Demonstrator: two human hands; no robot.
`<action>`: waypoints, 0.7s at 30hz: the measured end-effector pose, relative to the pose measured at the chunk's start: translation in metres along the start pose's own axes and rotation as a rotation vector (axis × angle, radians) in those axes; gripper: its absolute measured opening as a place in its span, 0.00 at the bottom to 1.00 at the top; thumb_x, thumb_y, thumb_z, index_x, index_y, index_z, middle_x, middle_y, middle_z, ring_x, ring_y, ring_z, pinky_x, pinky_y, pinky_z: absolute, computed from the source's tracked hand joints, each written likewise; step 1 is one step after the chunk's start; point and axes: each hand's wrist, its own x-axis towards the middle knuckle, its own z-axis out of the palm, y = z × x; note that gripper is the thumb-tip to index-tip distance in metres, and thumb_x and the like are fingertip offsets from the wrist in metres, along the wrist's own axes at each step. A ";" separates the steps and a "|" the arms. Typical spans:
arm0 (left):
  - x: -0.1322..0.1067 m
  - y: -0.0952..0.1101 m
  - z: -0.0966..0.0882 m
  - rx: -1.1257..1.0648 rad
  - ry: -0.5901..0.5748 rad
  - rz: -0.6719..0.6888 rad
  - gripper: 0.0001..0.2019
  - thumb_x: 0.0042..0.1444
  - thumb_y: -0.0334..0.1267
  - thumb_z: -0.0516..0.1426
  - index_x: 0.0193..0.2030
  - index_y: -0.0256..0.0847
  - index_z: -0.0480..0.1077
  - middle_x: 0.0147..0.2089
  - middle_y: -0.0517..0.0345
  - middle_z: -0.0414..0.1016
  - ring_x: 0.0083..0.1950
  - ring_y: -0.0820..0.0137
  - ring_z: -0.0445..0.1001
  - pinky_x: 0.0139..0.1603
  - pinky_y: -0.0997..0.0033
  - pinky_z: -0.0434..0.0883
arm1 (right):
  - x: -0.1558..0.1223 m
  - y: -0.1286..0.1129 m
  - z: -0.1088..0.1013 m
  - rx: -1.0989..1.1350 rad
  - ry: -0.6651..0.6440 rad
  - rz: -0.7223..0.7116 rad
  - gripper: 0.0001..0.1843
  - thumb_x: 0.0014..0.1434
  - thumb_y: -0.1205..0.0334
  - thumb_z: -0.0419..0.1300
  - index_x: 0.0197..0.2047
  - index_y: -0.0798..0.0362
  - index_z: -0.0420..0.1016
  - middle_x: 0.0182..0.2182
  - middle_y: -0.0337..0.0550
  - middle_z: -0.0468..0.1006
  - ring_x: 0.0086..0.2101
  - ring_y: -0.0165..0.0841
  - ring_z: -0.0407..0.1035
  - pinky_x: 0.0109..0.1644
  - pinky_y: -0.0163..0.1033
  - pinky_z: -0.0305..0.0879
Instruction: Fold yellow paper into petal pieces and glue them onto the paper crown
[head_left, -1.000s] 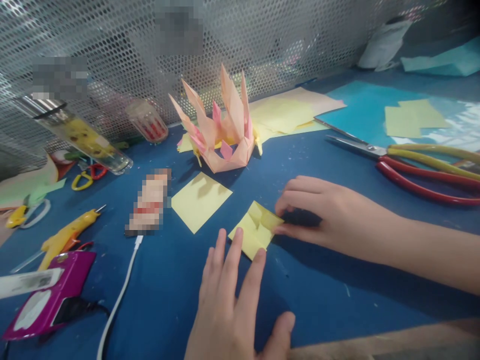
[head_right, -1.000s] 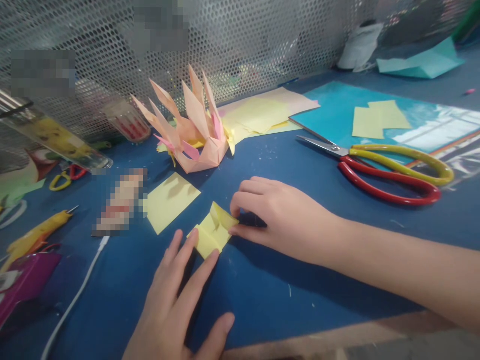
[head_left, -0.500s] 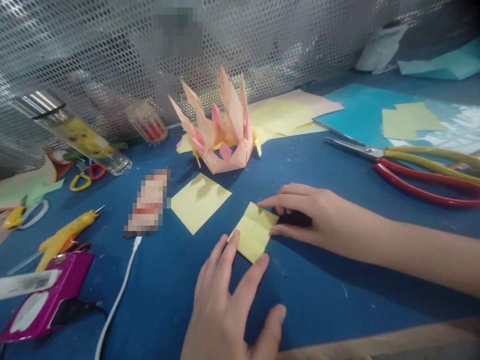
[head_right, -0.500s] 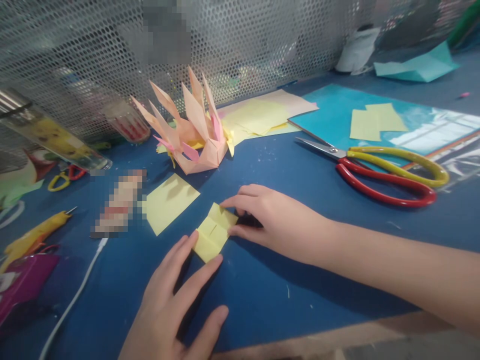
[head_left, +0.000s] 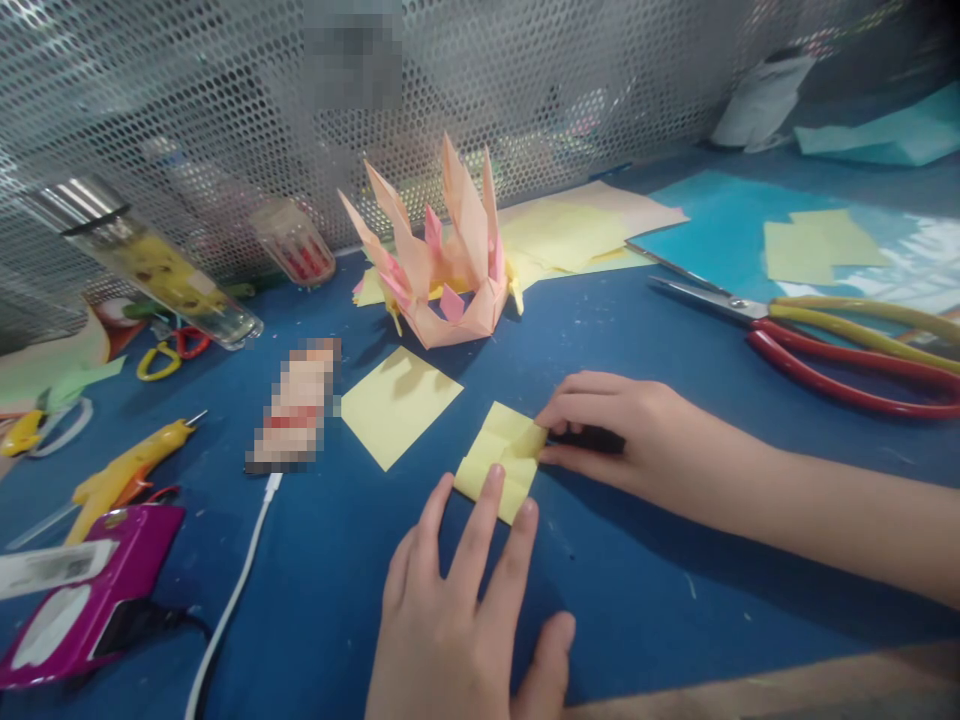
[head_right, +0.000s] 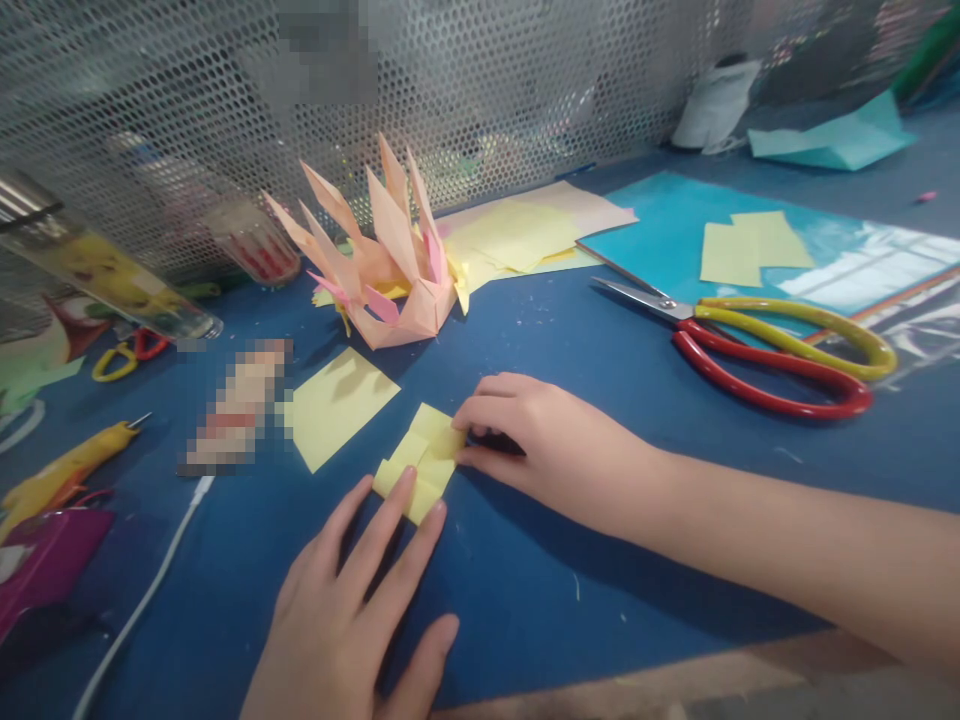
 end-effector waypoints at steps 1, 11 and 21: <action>0.000 0.000 0.000 0.009 0.003 -0.005 0.24 0.59 0.41 0.52 0.64 0.47 0.62 0.69 0.63 0.56 0.65 0.52 0.58 0.51 0.54 0.67 | 0.001 0.000 0.000 0.009 -0.006 -0.002 0.07 0.63 0.63 0.55 0.35 0.55 0.73 0.32 0.44 0.73 0.32 0.31 0.67 0.35 0.35 0.67; 0.000 -0.013 0.003 0.115 -0.016 0.128 0.32 0.59 0.46 0.52 0.67 0.35 0.53 0.69 0.53 0.56 0.69 0.55 0.53 0.58 0.54 0.64 | -0.002 0.002 0.003 -0.025 0.119 -0.219 0.07 0.62 0.66 0.55 0.32 0.53 0.72 0.40 0.48 0.72 0.39 0.34 0.67 0.43 0.39 0.67; 0.002 -0.008 0.002 0.088 -0.003 0.119 0.31 0.59 0.44 0.51 0.65 0.28 0.54 0.66 0.46 0.61 0.66 0.56 0.61 0.54 0.53 0.68 | -0.002 -0.005 -0.007 -0.349 -0.022 -0.580 0.21 0.69 0.70 0.39 0.36 0.55 0.72 0.41 0.45 0.79 0.36 0.32 0.67 0.39 0.38 0.62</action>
